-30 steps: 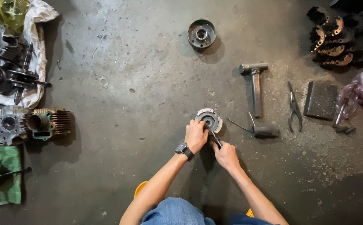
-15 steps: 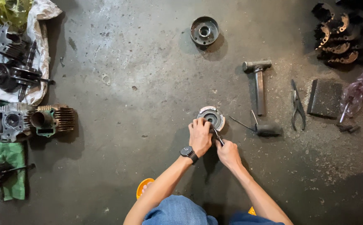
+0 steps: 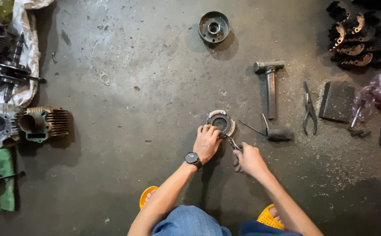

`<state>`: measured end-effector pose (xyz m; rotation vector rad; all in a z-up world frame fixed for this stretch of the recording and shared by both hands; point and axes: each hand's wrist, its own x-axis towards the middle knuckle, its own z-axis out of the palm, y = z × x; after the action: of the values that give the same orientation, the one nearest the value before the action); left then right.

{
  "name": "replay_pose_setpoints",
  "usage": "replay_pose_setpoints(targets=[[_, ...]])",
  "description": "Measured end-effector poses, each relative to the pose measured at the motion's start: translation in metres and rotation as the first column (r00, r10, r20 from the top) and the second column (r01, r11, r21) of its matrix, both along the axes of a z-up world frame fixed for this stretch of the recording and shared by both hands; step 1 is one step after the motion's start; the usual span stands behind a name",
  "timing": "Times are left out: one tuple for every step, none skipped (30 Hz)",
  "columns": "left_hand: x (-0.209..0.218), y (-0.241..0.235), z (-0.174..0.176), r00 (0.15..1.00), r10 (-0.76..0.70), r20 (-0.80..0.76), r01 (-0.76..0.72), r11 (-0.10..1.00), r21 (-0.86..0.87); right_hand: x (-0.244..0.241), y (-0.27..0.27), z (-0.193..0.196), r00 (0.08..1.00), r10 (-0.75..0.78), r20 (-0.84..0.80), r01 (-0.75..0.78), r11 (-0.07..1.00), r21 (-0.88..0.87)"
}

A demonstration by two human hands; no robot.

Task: The person sits on the workshop floor and works on a motorcycle clutch assembly. They pick up friction plates and metal discs one at a time, fit them into the clutch hub by hand, and use pliers to press and seat the plates inside the hub.

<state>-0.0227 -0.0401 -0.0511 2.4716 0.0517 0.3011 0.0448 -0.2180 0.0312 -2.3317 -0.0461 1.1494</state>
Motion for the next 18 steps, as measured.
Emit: replay_pose_setpoints(targets=[[-0.001,0.007,0.002,0.998,-0.057,0.028,0.057,0.998,-0.013,0.006,-0.003,-0.004,0.993,-0.066,-0.101,0.072,0.996,0.054],[-0.003,0.015,0.005,0.992,-0.112,0.057,0.113,0.993,-0.020,0.013,-0.004,-0.008,0.971,-0.124,-0.203,0.147,0.984,0.104],[-0.003,0.020,0.005,0.992,-0.110,0.059,0.111,0.994,-0.020,0.021,-0.006,-0.015,0.972,-0.122,-0.202,0.145,0.984,0.104],[-0.005,0.026,0.006,0.981,-0.178,0.075,0.179,0.984,-0.003,0.029,-0.008,-0.023,0.952,-0.125,-0.279,0.161,0.981,0.111],[-0.006,0.032,0.006,0.965,-0.246,0.089,0.246,0.969,0.015,0.036,-0.009,-0.031,0.927,-0.125,-0.354,0.176,0.978,0.115],[-0.006,0.036,0.008,0.966,-0.245,0.088,0.244,0.970,0.018,0.042,-0.007,-0.037,0.927,-0.123,-0.354,0.175,0.977,0.118],[-0.006,0.039,0.010,0.957,-0.276,0.088,0.275,0.961,0.027,0.048,-0.005,-0.042,0.889,-0.116,-0.444,0.180,0.978,0.105],[-0.005,0.041,0.012,0.948,-0.307,0.087,0.305,0.952,0.034,0.054,-0.004,-0.048,0.841,-0.110,-0.529,0.184,0.979,0.089],[-0.006,0.042,0.010,0.948,-0.305,0.086,0.303,0.952,0.034,0.058,0.001,-0.046,0.841,-0.108,-0.530,0.182,0.979,0.090],[-0.005,0.041,0.009,0.950,-0.301,0.085,0.300,0.954,0.030,0.062,0.006,-0.044,0.828,-0.107,-0.550,0.170,0.983,0.065],[-0.005,0.040,0.008,0.951,-0.297,0.083,0.296,0.955,0.026,0.066,0.010,-0.041,0.815,-0.106,-0.570,0.156,0.987,0.040],[-0.005,0.041,0.009,0.952,-0.295,0.083,0.294,0.955,0.025,0.069,0.016,-0.031,0.815,-0.105,-0.570,0.155,0.987,0.039],[-0.005,0.041,0.010,0.953,-0.290,0.081,0.290,0.957,0.021,0.072,0.022,-0.022,0.817,-0.100,-0.569,0.136,0.990,0.022],[-0.005,0.042,0.010,0.955,-0.286,0.079,0.286,0.958,0.017,0.075,0.028,-0.012,0.818,-0.094,-0.568,0.118,0.993,0.004],[-0.005,0.042,0.011,0.955,-0.285,0.079,0.285,0.958,0.016,0.076,0.032,-0.008,0.818,-0.094,-0.568,0.116,0.993,0.003],[-0.005,0.042,0.011,0.955,-0.286,0.078,0.286,0.958,0.015,0.076,0.036,-0.005,0.821,-0.082,-0.566,0.094,0.996,-0.008],[-0.005,0.043,0.012,0.955,-0.287,0.077,0.287,0.958,0.014,0.077,0.040,-0.001,0.823,-0.069,-0.563,0.072,0.997,-0.018],[-0.005,0.043,0.011,0.955,-0.287,0.078,0.287,0.958,0.012,0.078,0.041,-0.005,0.823,-0.070,-0.563,0.072,0.997,-0.020]])
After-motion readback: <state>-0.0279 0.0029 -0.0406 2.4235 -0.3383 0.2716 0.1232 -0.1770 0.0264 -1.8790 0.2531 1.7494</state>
